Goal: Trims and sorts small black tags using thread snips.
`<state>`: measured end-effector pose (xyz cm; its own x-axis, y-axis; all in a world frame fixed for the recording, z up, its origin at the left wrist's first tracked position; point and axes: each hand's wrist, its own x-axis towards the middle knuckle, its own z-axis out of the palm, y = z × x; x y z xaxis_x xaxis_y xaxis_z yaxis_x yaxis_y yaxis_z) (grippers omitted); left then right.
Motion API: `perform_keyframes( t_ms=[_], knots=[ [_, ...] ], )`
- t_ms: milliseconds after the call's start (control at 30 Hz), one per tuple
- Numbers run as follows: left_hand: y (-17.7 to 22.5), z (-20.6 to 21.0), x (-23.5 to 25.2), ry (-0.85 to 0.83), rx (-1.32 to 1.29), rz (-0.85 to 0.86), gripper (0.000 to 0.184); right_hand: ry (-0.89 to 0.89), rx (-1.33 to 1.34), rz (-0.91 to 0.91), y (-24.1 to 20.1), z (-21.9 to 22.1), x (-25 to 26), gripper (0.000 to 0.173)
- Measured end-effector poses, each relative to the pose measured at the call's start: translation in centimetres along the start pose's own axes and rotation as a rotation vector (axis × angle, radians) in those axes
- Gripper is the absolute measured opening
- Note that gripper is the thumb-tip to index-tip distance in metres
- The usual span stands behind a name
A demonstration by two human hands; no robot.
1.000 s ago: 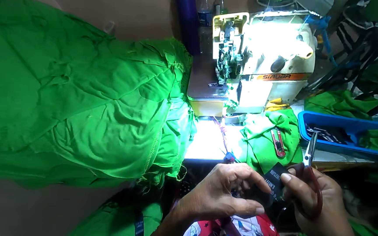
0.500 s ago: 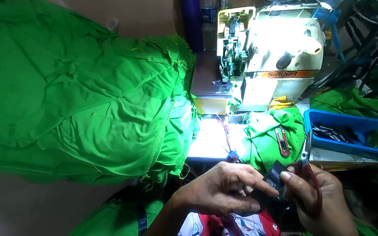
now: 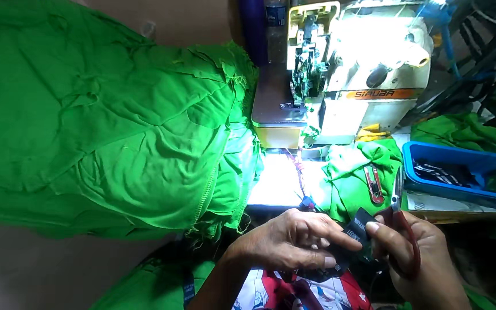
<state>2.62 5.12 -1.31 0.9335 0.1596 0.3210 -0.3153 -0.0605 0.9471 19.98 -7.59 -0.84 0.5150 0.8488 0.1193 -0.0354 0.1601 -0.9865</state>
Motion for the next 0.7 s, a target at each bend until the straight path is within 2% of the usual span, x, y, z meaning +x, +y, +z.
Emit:
perform_keyframes(
  t_ms=[567,700],
  knots=[
    [-0.6,0.7,-0.4,0.105,-0.042,-0.026,0.036,-0.013,-0.006,0.026,0.5,0.3,0.3,0.022],
    [-0.5,1.0,-0.5,0.138,-0.066,-0.037,0.04,0.074,-0.008,-0.007,0.6,0.5,0.6,0.022]
  ],
)
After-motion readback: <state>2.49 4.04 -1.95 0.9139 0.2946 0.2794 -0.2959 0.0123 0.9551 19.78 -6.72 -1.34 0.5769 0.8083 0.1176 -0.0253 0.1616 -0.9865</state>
